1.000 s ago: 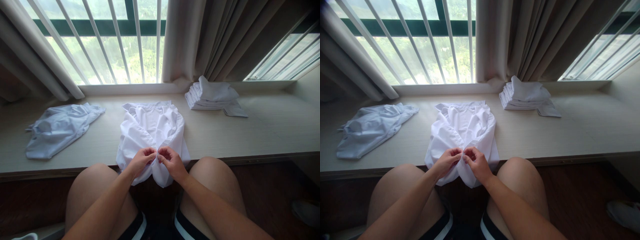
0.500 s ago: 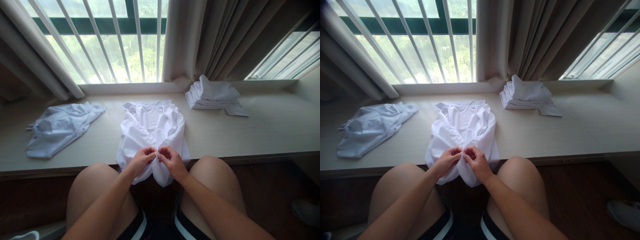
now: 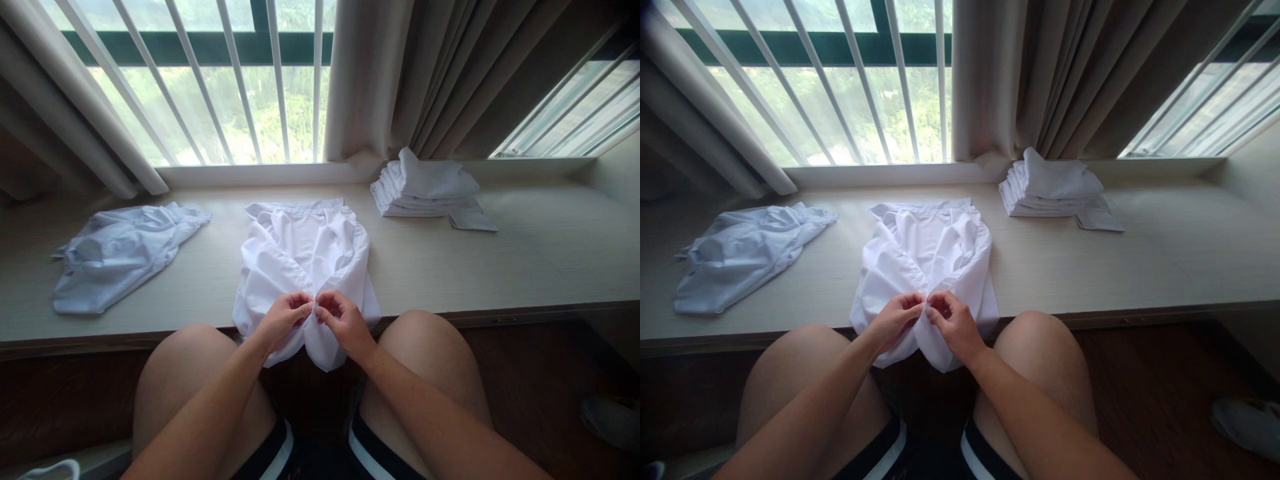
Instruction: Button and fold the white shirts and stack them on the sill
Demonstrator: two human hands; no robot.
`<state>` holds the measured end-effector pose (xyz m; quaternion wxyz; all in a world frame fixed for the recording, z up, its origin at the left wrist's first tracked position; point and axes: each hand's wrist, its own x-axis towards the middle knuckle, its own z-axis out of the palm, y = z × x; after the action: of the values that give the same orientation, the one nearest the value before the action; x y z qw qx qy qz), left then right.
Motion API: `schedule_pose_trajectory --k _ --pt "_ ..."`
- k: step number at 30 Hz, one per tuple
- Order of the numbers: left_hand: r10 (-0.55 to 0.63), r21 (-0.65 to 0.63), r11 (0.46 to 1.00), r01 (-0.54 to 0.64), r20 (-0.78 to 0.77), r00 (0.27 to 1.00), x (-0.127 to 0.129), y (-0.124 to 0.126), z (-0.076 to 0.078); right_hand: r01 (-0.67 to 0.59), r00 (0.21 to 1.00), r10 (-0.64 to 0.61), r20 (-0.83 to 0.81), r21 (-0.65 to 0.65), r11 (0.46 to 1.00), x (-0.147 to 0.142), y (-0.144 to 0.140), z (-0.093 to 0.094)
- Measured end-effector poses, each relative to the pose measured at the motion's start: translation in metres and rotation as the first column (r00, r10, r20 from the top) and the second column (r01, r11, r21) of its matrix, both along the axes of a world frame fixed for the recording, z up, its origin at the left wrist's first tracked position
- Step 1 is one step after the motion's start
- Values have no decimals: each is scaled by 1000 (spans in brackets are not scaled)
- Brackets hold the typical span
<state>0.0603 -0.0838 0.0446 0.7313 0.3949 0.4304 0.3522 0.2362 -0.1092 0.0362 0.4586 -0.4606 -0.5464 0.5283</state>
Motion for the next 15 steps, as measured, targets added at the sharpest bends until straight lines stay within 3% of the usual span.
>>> schedule_pose_trajectory --k 15 --pt "-5 24 1000 5 4 1000 -1 0 -2 -5 1000 5 4 3 1000 0 0 0"
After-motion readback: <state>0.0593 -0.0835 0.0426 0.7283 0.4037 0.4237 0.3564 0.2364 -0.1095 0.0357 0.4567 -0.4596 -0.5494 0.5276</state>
